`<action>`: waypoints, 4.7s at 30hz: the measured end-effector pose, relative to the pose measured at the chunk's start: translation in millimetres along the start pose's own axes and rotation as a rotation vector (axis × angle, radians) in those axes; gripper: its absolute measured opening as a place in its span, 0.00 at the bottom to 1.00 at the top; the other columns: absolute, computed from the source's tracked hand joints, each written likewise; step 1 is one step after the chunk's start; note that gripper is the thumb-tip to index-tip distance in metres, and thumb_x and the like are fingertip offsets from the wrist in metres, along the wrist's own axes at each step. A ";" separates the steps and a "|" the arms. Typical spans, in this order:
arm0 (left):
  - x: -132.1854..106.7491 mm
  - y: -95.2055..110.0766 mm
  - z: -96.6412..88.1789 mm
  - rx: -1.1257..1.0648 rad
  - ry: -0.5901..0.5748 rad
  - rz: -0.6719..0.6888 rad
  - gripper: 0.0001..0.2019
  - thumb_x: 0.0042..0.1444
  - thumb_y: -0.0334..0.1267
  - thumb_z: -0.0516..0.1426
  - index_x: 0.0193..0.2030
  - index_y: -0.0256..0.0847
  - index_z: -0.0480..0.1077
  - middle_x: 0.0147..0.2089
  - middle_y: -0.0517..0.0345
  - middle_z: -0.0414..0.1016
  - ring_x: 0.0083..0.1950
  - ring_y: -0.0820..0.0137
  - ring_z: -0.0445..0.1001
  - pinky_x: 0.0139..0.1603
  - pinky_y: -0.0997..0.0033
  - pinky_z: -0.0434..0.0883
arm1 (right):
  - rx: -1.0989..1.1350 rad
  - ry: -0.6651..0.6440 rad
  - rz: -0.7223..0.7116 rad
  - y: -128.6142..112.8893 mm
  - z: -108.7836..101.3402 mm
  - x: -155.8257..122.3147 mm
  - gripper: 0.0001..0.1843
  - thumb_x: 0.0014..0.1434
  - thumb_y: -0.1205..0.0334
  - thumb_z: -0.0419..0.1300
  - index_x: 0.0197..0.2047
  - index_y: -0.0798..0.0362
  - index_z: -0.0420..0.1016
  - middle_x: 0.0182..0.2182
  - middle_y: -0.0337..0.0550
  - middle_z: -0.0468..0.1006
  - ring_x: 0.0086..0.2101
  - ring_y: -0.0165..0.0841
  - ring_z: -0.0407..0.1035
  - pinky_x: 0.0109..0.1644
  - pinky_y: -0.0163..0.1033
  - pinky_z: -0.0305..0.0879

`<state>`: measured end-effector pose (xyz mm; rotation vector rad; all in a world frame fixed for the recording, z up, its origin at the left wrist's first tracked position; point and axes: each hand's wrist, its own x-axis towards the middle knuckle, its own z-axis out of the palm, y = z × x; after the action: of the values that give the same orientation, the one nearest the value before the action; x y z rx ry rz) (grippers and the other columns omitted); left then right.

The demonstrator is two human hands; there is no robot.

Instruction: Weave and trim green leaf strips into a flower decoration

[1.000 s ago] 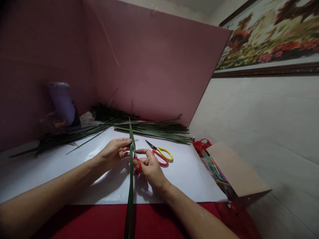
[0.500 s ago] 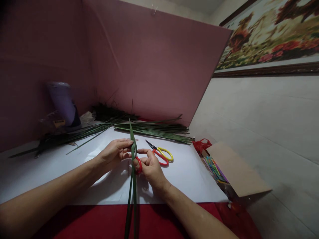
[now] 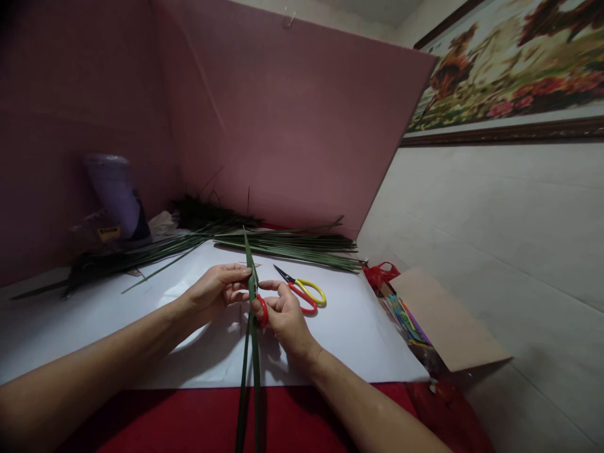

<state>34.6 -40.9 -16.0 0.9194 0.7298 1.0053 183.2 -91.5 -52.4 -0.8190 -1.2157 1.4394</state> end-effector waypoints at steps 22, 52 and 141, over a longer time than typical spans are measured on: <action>-1.0 -2.1 -2.1 0.061 -0.062 0.018 0.06 0.49 0.34 0.61 0.33 0.33 0.71 0.32 0.52 0.72 0.29 0.75 0.71 0.28 0.77 0.70 | -0.096 0.144 -0.208 -16.5 -11.0 7.7 0.27 0.50 0.50 0.64 0.46 0.53 0.59 0.20 0.33 0.70 0.15 0.22 0.55 0.18 0.28 0.45; -40.6 3.5 22.3 0.325 -0.751 -0.239 0.13 0.49 0.35 0.58 0.43 0.38 0.72 0.39 0.49 0.77 0.24 0.73 0.71 0.15 0.79 0.61 | -0.236 0.309 -0.533 -49.6 -3.2 -16.3 0.22 0.53 0.59 0.63 0.49 0.46 0.60 0.24 0.34 0.69 0.23 0.28 0.62 0.27 0.35 0.61; -4.5 -1.4 -0.3 0.143 -0.027 0.096 0.09 0.42 0.34 0.65 0.28 0.34 0.70 0.24 0.60 0.67 0.23 0.77 0.66 0.20 0.77 0.64 | -0.362 0.017 -0.103 -13.9 -10.1 -0.7 0.22 0.51 0.61 0.63 0.47 0.51 0.59 0.18 0.27 0.65 0.20 0.26 0.60 0.29 0.34 0.59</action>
<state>33.2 -45.3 -17.0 1.0993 0.7479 1.0330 196.6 -90.2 -41.7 -0.9928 -1.5076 1.1425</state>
